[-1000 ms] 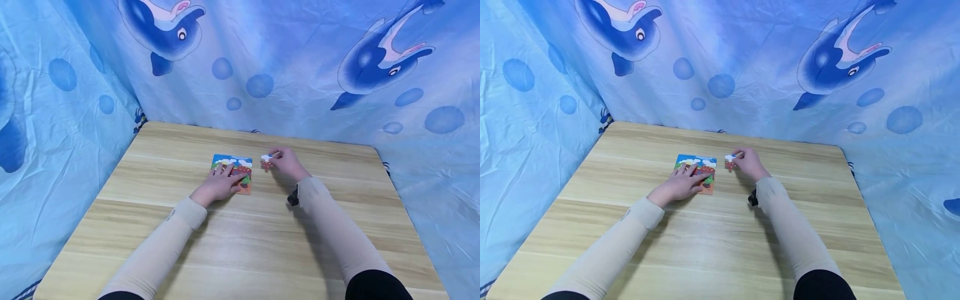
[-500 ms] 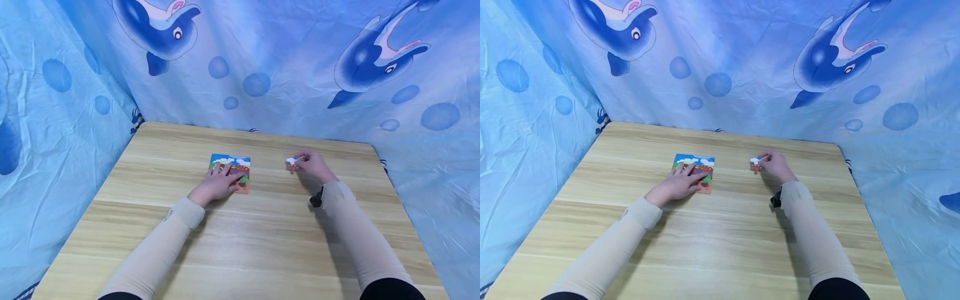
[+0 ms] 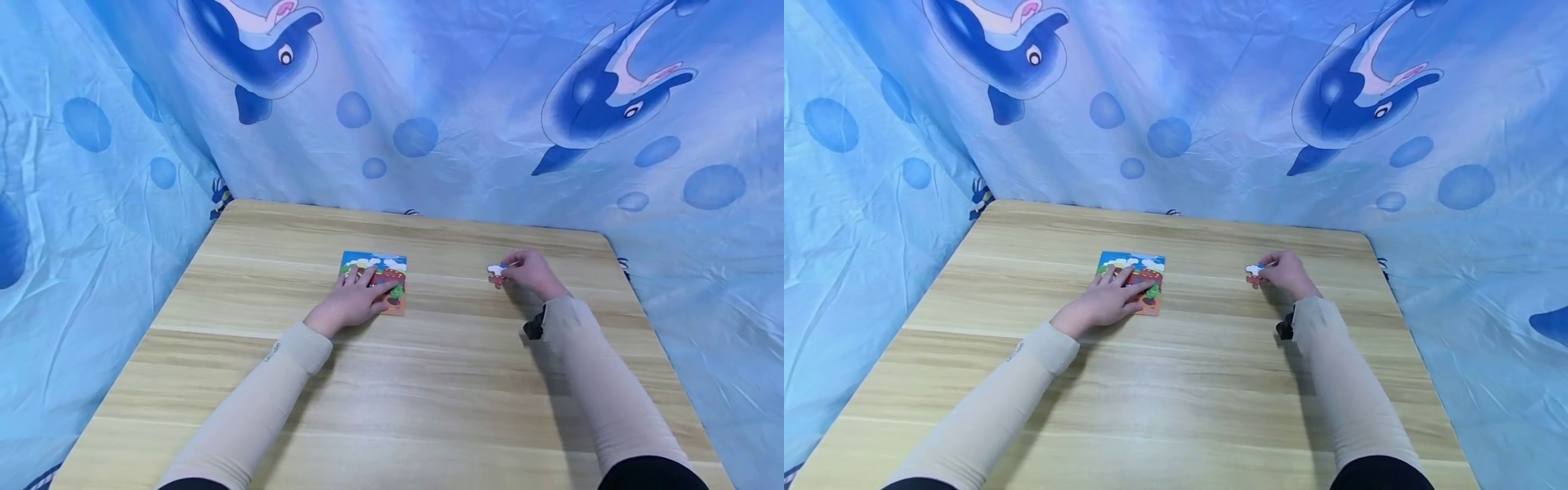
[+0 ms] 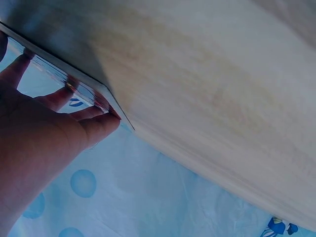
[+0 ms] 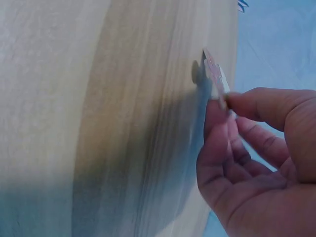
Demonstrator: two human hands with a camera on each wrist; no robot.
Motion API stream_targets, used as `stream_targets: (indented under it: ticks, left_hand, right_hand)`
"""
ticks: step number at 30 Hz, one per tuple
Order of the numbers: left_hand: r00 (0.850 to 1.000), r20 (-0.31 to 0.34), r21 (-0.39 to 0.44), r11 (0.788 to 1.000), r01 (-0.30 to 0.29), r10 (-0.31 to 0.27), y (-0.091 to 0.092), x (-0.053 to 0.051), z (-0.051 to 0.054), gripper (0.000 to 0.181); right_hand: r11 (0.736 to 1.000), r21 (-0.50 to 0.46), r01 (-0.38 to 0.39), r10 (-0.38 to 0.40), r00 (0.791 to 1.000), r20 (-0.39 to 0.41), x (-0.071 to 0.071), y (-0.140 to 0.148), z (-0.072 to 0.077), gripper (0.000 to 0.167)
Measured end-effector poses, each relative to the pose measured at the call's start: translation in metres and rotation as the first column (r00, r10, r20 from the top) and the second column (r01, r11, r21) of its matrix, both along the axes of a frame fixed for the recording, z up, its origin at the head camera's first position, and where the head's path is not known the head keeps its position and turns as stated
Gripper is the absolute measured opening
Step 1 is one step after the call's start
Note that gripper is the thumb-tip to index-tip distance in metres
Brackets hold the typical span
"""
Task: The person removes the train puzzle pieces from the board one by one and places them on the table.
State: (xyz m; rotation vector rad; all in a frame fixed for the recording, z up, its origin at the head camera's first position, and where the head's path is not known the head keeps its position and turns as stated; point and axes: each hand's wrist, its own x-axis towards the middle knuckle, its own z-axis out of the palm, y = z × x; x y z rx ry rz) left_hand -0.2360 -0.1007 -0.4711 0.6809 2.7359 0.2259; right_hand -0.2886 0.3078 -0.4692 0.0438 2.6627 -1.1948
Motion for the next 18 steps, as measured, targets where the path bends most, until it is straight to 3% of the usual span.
stream_targets:
  ticks: [8, 18]
  left_hand:
    - [1.0, -0.008, 0.012, 1.0, 0.007, -0.007, -0.001, -0.004, -0.001, 0.059]
    - [1.0, 0.013, 0.017, 1.0, -0.003, 0.003, -0.002, -0.002, -0.002, 0.059]
  right_hand:
    - [1.0, -0.01, 0.022, -0.021, 1.0, 0.021, 0.0, -0.01, 0.002, 0.034]
    - [0.997, 0.074, 0.031, -0.03, 0.999, -0.011, 0.0, -0.013, -0.001, 0.028]
